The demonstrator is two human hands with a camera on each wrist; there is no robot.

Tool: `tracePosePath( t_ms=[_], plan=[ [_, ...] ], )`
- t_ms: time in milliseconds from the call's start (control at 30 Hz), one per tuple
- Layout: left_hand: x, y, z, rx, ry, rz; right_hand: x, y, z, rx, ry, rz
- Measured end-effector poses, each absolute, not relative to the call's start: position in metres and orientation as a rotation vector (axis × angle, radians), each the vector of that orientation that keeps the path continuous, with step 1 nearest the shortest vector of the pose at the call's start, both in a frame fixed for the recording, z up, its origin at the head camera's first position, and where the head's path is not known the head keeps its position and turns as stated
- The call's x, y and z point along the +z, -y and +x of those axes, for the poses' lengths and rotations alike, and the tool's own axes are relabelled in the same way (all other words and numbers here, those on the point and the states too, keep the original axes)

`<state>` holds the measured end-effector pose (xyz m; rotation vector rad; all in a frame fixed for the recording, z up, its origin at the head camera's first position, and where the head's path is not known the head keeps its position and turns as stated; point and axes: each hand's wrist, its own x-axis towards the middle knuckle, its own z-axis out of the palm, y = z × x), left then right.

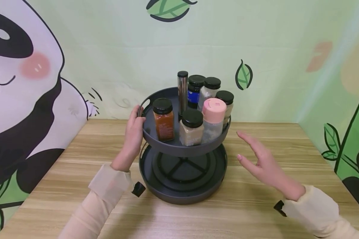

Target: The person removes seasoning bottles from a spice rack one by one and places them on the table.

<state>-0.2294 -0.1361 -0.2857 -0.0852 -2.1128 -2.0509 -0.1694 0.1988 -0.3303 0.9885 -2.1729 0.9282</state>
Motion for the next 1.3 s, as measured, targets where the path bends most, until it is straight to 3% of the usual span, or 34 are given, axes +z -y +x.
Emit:
tracePosePath(
  t_ms=[1300],
  plan=[
    [-0.289, 0.134, -0.23, -2.055, 2.062, -0.12, -0.277, -0.185, -0.192, 1.124, 2.296, 0.734]
  ],
)
